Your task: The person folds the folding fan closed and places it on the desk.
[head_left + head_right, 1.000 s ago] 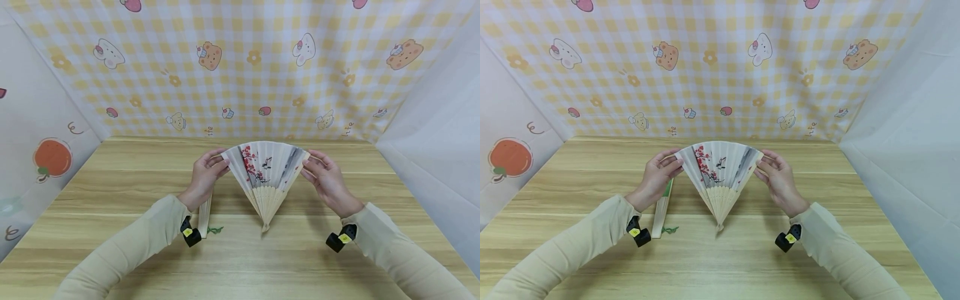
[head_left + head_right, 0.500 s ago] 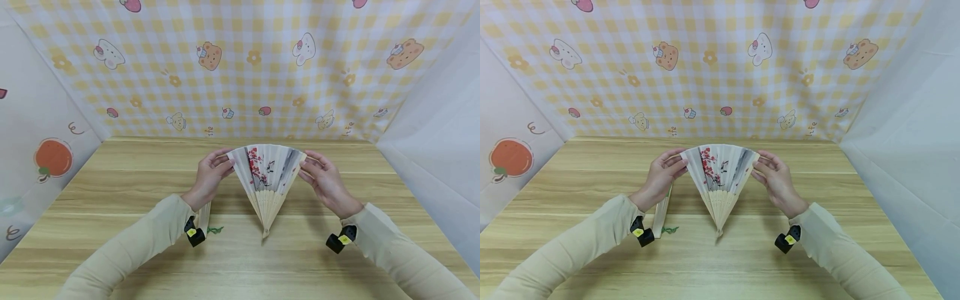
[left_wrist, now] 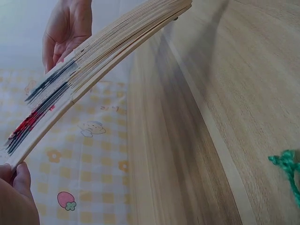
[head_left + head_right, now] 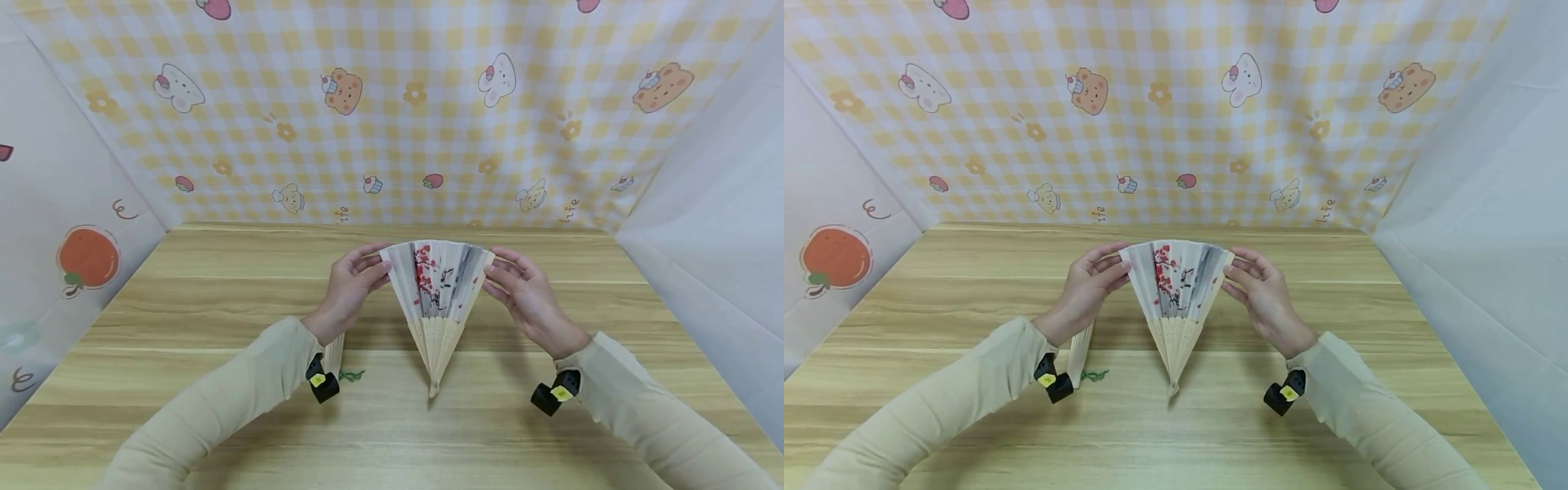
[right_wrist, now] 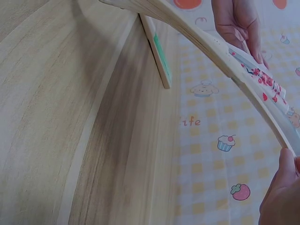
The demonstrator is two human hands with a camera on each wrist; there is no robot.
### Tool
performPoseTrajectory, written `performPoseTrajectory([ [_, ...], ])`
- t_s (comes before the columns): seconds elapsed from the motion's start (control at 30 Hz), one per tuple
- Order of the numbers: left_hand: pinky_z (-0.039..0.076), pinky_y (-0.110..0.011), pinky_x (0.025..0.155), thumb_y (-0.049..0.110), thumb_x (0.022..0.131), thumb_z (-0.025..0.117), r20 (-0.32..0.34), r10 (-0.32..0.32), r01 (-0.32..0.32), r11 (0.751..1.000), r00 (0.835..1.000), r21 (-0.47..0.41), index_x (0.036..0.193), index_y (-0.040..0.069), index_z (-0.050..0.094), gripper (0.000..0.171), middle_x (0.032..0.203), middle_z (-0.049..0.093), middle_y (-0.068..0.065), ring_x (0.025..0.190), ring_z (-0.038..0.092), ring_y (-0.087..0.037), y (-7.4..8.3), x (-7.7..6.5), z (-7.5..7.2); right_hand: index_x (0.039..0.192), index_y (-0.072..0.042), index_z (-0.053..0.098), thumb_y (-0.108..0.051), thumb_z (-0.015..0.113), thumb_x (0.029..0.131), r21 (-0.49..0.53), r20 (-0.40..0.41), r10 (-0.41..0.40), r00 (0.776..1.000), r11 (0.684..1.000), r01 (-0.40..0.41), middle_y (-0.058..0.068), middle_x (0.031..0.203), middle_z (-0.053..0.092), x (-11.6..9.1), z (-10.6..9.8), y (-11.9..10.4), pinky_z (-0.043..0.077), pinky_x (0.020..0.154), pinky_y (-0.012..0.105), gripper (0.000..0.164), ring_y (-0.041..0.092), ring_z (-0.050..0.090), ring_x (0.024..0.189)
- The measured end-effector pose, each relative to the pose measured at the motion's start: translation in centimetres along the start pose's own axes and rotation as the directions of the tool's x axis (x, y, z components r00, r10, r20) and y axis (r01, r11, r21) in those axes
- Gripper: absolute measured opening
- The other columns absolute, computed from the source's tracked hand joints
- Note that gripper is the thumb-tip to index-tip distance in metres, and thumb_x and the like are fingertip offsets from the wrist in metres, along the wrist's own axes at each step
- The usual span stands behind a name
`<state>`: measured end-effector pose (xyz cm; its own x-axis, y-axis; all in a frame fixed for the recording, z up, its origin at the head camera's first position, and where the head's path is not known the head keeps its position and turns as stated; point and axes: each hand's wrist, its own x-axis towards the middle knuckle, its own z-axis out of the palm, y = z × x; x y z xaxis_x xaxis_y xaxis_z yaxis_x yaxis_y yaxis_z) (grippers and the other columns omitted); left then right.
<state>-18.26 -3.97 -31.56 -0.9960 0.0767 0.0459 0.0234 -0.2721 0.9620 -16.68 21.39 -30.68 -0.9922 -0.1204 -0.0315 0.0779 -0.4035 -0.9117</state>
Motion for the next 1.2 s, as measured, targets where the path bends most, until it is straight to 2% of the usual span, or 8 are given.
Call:
performPoseTrajectory([
  [0.17, 0.049, -0.029, 0.08, -0.004, 0.084, 0.056, 0.006, -0.003, 0.003, 1.0, 1.0, -0.002, 0.117, 0.0, 0.052, 0.034, 0.1, 0.057, -0.01, 0.086, 0.059, -0.016, -0.1, 0.0, 0.3, 0.111, -0.01, 0.047, 0.002, 0.051, 0.087, -0.004, 0.012, 0.003, 1.0, 1.0, -0.003, 0.002, 0.096, 0.051, 0.0, 0.1, 0.0, 0.05, 0.076, 0.021, 0.027, 0.009, 0.058, 0.082],
  [0.4, 0.05, -0.028, 0.078, -0.004, 0.083, 0.056, 0.023, 0.004, -0.004, 1.0, 1.0, -0.011, 0.117, 0.0, 0.052, 0.034, 0.098, 0.056, -0.01, 0.085, 0.058, -0.015, 0.0, 0.0, 0.7, 0.116, -0.005, 0.043, 0.003, 0.051, 0.087, -0.003, 0.018, 0.007, 1.0, 1.0, -0.007, 0.002, 0.093, 0.051, -0.1, 0.4, 0.0, 0.05, 0.076, 0.021, 0.032, 0.009, 0.057, 0.081],
  [0.63, 0.05, -0.029, 0.078, -0.004, 0.083, 0.056, 0.027, -0.009, 0.009, 1.0, 1.0, -0.007, 0.117, 0.001, 0.052, 0.035, 0.1, 0.057, -0.011, 0.085, 0.058, -0.015, -0.1, 0.0, 1.2, 0.11, -0.01, 0.049, 0.003, 0.052, 0.086, -0.021, 0.017, 0.015, 1.0, 1.0, -0.015, 0.002, 0.094, 0.051, -0.2, 0.6, 0.2, 0.05, 0.076, 0.021, 0.027, 0.009, 0.058, 0.081],
  [1.2, 0.05, -0.029, 0.079, -0.002, 0.082, 0.059, 0.03, -0.035, 0.036, 0.999, 0.999, -0.006, 0.114, 0.006, 0.056, 0.033, 0.101, 0.058, -0.011, 0.086, 0.059, -0.017, -0.3, -0.1, 1.9, 0.108, -0.011, 0.05, 0.004, 0.052, 0.086, -0.037, 0.035, 0.007, 0.999, 0.999, -0.006, 0.0, 0.094, 0.052, -0.3, 1.0, 0.7, 0.05, 0.075, 0.021, 0.027, 0.009, 0.057, 0.082],
])
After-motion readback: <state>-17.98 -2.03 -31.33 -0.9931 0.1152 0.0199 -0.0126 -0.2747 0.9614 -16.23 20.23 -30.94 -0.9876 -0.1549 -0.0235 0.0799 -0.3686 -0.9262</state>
